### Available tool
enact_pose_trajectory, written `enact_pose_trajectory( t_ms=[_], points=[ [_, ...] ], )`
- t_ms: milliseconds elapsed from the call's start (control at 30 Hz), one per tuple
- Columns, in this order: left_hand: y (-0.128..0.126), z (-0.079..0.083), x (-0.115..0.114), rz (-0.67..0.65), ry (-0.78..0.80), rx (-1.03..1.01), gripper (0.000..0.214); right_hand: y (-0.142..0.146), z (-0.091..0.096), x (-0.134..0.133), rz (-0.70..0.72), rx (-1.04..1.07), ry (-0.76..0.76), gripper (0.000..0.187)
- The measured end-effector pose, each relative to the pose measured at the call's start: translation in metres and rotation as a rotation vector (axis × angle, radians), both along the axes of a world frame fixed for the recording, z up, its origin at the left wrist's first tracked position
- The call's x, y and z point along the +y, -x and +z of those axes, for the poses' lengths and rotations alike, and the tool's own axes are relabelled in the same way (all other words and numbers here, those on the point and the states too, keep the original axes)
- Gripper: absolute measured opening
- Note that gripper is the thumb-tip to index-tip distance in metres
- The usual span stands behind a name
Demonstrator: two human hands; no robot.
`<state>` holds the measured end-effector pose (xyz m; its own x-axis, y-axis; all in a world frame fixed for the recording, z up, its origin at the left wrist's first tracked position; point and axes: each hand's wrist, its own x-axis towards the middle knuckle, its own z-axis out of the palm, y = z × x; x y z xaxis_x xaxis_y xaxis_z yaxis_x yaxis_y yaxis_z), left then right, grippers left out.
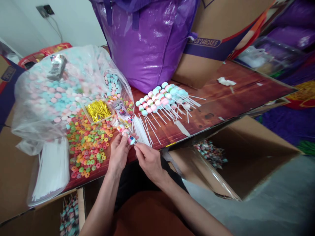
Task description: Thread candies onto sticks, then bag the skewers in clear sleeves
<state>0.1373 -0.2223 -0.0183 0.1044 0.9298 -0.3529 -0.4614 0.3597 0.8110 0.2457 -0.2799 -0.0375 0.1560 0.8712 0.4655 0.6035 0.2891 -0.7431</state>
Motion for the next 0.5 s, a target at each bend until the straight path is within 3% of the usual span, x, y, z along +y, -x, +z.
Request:
enact_pose_trajectory(
  t_ms=[300,500],
  points=[
    [-0.005,0.0,0.0,0.074,0.064,-0.136,0.034,-0.011,0.002,-0.01,0.128,0.05,0.16,0.026],
    [-0.02,-0.003,-0.017,-0.026,0.009,-0.052,0.032,-0.002,0.002,0.002,0.026,0.053,0.128,0.027]
  ],
)
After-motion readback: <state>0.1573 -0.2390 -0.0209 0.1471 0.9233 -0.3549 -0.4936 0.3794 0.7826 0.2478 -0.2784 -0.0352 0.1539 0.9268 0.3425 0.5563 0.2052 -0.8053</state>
